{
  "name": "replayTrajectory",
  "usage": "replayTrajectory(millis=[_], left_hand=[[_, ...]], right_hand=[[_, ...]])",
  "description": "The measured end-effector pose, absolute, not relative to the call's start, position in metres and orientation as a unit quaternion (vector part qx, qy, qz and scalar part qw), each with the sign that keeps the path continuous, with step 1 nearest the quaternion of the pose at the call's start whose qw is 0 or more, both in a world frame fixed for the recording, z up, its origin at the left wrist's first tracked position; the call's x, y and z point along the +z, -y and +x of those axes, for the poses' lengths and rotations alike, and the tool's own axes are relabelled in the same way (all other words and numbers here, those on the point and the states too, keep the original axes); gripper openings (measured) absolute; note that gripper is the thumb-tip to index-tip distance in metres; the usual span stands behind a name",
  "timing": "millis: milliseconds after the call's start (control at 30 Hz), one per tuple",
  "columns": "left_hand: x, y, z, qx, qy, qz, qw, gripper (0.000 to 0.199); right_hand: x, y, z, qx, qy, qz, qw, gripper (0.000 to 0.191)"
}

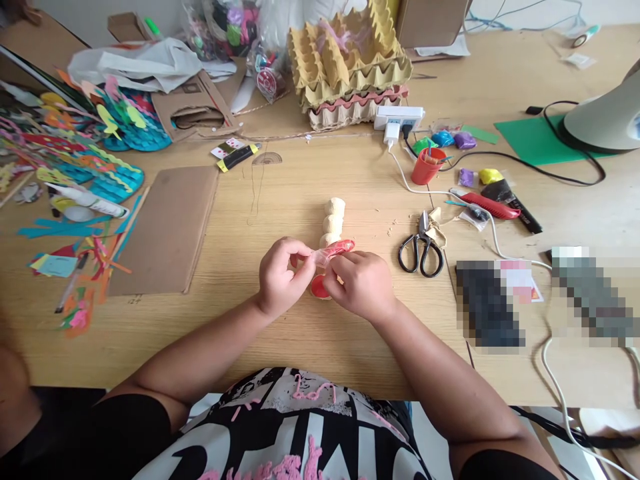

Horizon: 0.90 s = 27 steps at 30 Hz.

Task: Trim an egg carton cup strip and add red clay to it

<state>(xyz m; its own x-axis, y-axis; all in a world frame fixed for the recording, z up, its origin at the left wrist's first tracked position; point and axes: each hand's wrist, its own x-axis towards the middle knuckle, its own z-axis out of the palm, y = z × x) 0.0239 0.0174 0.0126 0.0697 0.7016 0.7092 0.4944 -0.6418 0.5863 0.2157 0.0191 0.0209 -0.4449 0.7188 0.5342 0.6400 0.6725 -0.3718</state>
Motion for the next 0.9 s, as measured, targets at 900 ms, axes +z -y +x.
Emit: replayTrajectory(millis=[900], left_hand=[[0.013,-0.023,0.024,0.518,-0.441,0.542,0.493,0.034]], right_hand=[[0.016,-0.049,0.236,0.216,0.799,-0.358,0.432,0.018]])
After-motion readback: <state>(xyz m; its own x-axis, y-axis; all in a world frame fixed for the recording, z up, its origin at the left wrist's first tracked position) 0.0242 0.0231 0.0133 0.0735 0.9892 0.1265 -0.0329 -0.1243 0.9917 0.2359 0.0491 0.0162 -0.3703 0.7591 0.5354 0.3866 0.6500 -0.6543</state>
